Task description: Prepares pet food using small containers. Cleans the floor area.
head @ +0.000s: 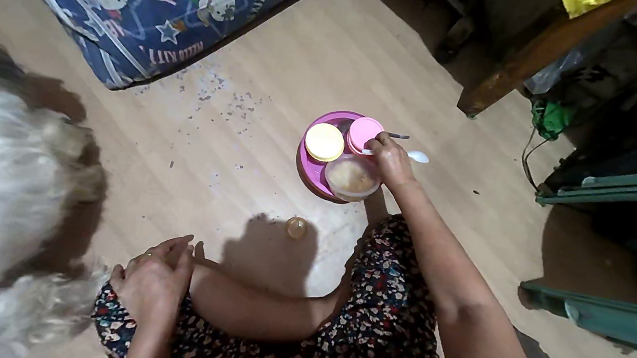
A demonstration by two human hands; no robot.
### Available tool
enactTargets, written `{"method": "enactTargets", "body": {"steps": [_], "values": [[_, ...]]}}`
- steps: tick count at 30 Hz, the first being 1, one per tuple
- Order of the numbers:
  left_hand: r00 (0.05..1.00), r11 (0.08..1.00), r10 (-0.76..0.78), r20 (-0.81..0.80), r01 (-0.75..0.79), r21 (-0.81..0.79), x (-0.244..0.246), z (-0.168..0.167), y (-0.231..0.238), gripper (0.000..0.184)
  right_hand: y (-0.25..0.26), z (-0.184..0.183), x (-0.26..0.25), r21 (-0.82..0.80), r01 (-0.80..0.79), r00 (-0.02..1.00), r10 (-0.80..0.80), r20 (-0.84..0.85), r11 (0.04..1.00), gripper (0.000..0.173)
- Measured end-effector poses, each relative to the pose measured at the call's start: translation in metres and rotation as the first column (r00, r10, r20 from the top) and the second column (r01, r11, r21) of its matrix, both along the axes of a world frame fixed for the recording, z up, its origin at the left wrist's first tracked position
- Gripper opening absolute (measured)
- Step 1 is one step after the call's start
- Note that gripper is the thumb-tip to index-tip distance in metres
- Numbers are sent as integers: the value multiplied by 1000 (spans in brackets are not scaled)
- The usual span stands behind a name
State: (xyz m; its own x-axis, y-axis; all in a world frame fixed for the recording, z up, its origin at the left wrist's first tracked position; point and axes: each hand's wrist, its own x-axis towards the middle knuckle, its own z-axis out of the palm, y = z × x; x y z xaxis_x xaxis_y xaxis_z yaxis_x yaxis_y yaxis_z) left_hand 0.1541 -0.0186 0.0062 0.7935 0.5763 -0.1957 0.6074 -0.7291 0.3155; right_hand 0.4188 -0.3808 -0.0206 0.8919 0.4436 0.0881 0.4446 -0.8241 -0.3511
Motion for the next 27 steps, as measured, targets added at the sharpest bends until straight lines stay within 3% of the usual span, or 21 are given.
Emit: {"method": "enactTargets", "body": {"steps": [6,10,13,19,27], "values": [[1000,1000,-1,-6,0,-6,1,1,-1,32,0,6,0,27,26,1000,-26,0,999,22],[1000,1000,-4,-16,4,-1,1,0,0,32,-6,19,7,55,228,973,-229,13,972,29],[1000,1000,-6,-13,6,-2,2,1,-1,32,-13,26,20,-24,337,939,-337,-61,941,29],[999,1000,-13,-32,13,4,3,0,1,34,-23,16,47,-236,280,914,-333,-232,931,28],[999,1000,-24,-47,24,5,5,-2,1,35,-29,27,37,-146,381,889,-405,-214,913,23]]}}
